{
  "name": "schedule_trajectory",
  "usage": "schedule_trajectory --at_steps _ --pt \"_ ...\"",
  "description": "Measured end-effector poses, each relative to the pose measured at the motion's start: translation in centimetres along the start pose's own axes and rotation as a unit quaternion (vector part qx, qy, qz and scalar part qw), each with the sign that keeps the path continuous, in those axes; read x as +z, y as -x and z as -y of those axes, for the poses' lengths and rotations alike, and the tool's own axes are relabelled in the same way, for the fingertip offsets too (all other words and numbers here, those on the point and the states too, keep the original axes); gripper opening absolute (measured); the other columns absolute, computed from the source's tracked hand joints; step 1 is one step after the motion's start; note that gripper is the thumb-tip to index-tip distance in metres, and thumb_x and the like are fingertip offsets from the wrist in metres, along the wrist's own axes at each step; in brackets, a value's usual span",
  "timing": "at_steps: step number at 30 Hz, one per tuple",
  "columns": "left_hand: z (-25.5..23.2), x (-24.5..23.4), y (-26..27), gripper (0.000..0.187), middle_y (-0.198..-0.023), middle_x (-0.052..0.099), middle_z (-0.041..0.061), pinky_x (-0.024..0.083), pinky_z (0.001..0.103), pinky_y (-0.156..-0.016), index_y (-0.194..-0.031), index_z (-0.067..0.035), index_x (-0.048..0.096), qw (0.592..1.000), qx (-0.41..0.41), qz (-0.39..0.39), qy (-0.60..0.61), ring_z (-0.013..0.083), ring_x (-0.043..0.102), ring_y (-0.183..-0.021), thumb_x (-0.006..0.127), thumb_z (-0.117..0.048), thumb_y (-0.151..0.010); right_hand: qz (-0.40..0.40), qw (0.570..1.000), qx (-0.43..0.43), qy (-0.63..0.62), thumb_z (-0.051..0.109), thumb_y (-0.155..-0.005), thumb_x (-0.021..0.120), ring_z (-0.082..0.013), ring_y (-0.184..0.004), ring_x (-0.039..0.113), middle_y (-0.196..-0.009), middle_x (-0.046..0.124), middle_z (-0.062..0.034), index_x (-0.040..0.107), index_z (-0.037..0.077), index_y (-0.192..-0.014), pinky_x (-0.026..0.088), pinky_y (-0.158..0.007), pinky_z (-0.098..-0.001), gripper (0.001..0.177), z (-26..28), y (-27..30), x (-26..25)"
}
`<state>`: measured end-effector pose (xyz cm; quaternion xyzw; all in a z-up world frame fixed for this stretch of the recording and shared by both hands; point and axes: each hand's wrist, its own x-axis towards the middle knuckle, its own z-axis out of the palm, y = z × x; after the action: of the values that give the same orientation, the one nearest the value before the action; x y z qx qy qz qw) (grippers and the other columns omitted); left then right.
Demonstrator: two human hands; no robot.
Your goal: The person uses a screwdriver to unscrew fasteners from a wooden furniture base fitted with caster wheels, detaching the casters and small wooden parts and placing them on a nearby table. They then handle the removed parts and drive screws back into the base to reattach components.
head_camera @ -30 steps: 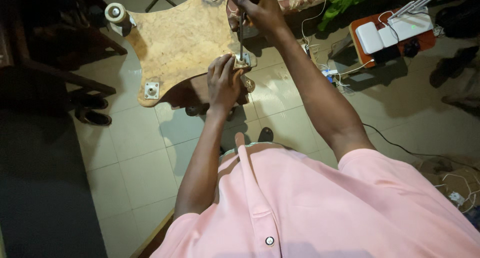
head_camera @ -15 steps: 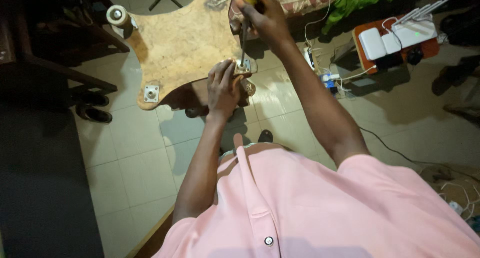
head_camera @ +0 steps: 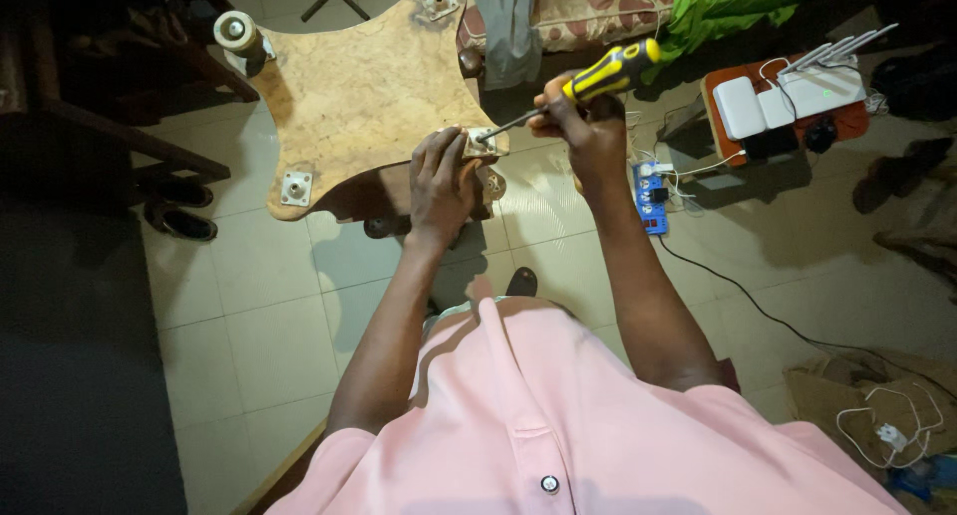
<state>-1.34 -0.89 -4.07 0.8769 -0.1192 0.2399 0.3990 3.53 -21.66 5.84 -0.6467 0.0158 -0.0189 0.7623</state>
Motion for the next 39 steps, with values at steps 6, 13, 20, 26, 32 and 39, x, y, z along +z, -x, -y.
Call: schedule_trajectory --at_steps 6,13,20,26,32,39 --pt "0.0 0.0 0.0 0.043 -0.141 0.059 0.013 0.041 0.046 -0.117 -0.137 -0.001 0.062 1.0 0.004 0.007 -0.006 0.036 0.05 -0.135 0.073 -0.01 -0.096 -0.033 0.999 -0.003 -0.009 0.016 -0.103 0.07 -0.0177 -0.08 0.074 -0.099 0.072 -0.0097 0.062 0.007 -0.115 0.063 -0.073 -0.0314 0.017 -0.2 1.3 0.2" --pt "0.2 -0.2 0.2 0.042 -0.141 0.059 0.014 0.042 0.046 -0.116 -0.135 -0.001 0.063 1.0 0.014 0.002 -0.001 0.0365 0.05 -0.134 0.073 -0.011 -0.096 -0.047 0.999 -0.024 0.01 0.018 -0.104 0.068 -0.0171 -0.082 0.073 -0.101 0.071 -0.0106 0.063 0.005 -0.115 0.064 -0.075 -0.0309 0.017 -0.8 2.3 0.4" --pt "0.4 0.0 0.0 0.042 -0.141 0.059 0.014 0.042 0.046 -0.116 -0.135 0.0 0.063 1.0 0.028 0.003 0.001 0.0371 0.051 -0.134 0.074 -0.011 -0.096 -0.058 0.998 -0.028 -0.001 0.02 -0.102 0.069 -0.016 -0.082 0.073 -0.1 0.072 -0.0096 0.062 0.006 -0.113 0.064 -0.075 -0.0298 0.019 -0.9 2.3 0.1" --pt "0.6 0.1 0.2 0.044 -0.14 0.058 0.017 0.041 0.047 -0.115 -0.135 0.001 0.063 0.999 0.031 0.003 -0.014 0.0377 0.051 -0.134 0.074 -0.01 -0.094 -0.044 0.979 -0.127 0.151 0.023 -0.103 0.073 -0.0139 -0.087 0.07 -0.1 0.072 -0.006 0.068 0.004 -0.112 0.059 -0.079 -0.0298 0.022 0.3 1.6 1.5" --pt "0.9 0.4 0.3 0.046 -0.141 0.059 0.014 0.042 0.046 -0.117 -0.137 0.0 0.063 1.0 0.026 0.005 -0.014 0.0365 0.052 -0.134 0.074 -0.009 -0.093 0.107 0.88 -0.251 0.388 0.032 -0.1 0.081 -0.0193 -0.079 0.069 -0.093 0.07 -0.0101 0.066 0.002 -0.11 0.057 -0.069 -0.035 0.035 1.7 -1.3 5.5" --pt "1.9 1.0 0.9 0.034 -0.13 0.061 0.017 0.042 0.052 -0.109 -0.122 -0.006 0.068 0.999 0.028 0.025 0.0 0.0409 0.053 -0.123 0.071 -0.013 -0.089 0.267 0.796 -0.272 0.471 0.037 -0.103 0.076 -0.0238 -0.073 0.07 -0.097 0.066 -0.0124 0.062 0.005 -0.113 0.058 -0.059 -0.0378 0.036 0.0 -3.2 12.4"
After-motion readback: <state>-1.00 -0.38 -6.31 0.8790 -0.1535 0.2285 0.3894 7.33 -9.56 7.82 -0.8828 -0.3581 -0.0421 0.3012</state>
